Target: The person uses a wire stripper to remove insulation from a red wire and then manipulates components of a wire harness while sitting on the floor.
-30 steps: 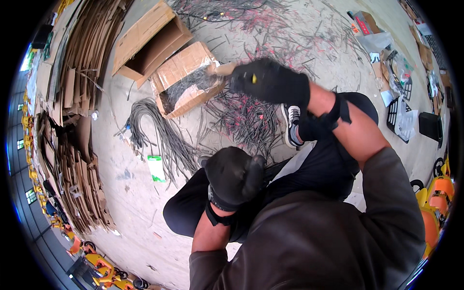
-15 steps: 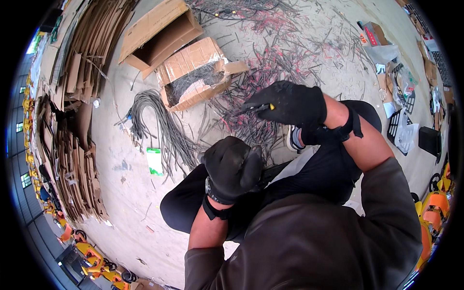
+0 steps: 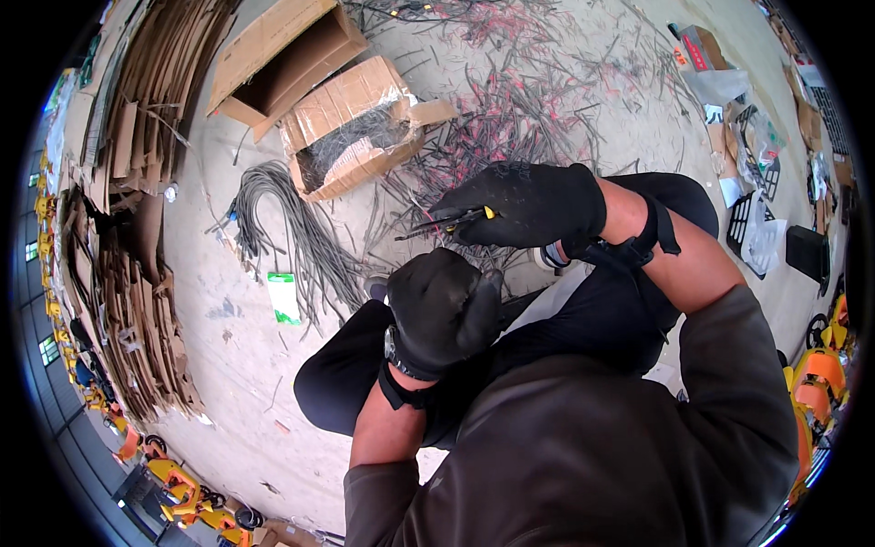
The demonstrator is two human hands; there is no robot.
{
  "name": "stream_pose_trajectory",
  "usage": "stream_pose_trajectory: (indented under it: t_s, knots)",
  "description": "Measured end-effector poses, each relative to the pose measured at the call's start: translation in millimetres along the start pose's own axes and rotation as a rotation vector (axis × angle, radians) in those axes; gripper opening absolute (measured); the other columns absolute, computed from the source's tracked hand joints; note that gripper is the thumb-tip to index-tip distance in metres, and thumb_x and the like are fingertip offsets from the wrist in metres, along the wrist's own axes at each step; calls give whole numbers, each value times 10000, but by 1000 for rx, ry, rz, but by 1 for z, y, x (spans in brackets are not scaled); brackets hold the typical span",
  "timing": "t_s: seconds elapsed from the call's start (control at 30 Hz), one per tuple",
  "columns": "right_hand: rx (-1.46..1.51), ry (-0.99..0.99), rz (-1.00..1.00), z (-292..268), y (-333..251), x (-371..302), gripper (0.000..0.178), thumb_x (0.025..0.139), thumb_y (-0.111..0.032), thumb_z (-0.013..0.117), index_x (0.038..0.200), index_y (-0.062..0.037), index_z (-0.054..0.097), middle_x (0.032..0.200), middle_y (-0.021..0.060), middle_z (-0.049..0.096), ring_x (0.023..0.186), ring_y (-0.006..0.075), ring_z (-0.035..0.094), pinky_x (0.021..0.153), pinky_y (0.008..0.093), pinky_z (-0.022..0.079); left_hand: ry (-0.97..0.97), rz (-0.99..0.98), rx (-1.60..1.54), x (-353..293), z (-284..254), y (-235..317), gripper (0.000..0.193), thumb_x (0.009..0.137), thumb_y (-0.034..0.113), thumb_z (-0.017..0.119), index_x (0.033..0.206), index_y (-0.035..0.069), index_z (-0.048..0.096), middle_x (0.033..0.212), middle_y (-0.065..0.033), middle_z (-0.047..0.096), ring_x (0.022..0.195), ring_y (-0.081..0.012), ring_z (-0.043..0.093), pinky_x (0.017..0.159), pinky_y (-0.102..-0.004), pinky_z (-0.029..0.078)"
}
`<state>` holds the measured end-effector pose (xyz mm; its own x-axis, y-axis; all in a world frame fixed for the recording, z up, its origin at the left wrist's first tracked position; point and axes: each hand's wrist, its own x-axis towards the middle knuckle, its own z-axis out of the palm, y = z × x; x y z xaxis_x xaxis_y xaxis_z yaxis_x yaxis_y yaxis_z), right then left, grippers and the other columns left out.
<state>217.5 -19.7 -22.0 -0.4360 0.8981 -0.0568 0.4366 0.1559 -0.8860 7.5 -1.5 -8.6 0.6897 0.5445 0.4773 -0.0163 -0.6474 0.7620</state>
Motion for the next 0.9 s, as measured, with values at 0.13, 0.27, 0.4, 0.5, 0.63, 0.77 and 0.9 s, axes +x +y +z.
stream_pose_trajectory:
  t_s: [0.13, 0.27, 0.4, 0.5, 0.63, 0.77, 0.9]
  knots:
    - [-26, 22, -26, 2, 2, 0, 398, 933, -254, 683, 1282, -70, 632, 1079, 166, 710, 967, 307, 682, 871, 387, 525, -7, -6, -9, 1, 1, 0, 220, 775, 1, 733, 823, 57, 526, 624, -103, 535, 499, -283, 545, 459, -361, 402]
    - [-57, 51, -50, 4, 4, -1, 385, 928, -243, 691, 1262, -59, 640, 1088, 170, 706, 970, 311, 682, 863, 394, 528, -5, -5, 0, 1, 1, 1, 221, 771, 2, 736, 823, 56, 529, 629, -104, 543, 501, -280, 551, 459, -359, 406]
    - [-44, 81, -48, 5, 7, -2, 373, 916, -219, 702, 1247, -55, 648, 1084, 174, 706, 967, 307, 690, 856, 398, 532, -11, -9, -10, 0, 2, -1, 220, 770, -3, 734, 819, 54, 528, 631, -104, 548, 500, -278, 556, 456, -355, 411]
    - [-6, 53, -2, 2, 2, -1, 362, 914, -201, 701, 1241, -53, 650, 1073, 173, 706, 962, 301, 696, 852, 394, 535, 4, -7, -11, 0, 2, 0, 216, 771, -7, 731, 809, 53, 527, 628, -104, 546, 499, -276, 558, 456, -351, 414]
    - [16, 36, 36, -1, -2, -1, 344, 914, -180, 696, 1230, -50, 652, 1081, 169, 704, 966, 300, 695, 851, 391, 536, 9, -9, -24, 0, 3, 0, 215, 772, -9, 732, 795, 53, 528, 622, -104, 543, 498, -273, 558, 456, -348, 413]
    - [-51, 74, -20, 2, 2, -2, 326, 918, -198, 692, 1205, -49, 657, 1114, 164, 697, 971, 307, 690, 861, 395, 535, 9, -20, -31, 0, 3, 0, 217, 772, -10, 735, 790, 52, 527, 619, -105, 541, 497, -272, 555, 456, -347, 410]
    - [-161, 152, -102, 12, 17, -4, 317, 909, -210, 704, 1179, -49, 662, 1104, 164, 697, 958, 328, 684, 847, 398, 541, 20, -18, -20, 1, 3, 0, 222, 771, -13, 736, 794, 51, 525, 619, -104, 541, 496, -271, 553, 455, -350, 409]
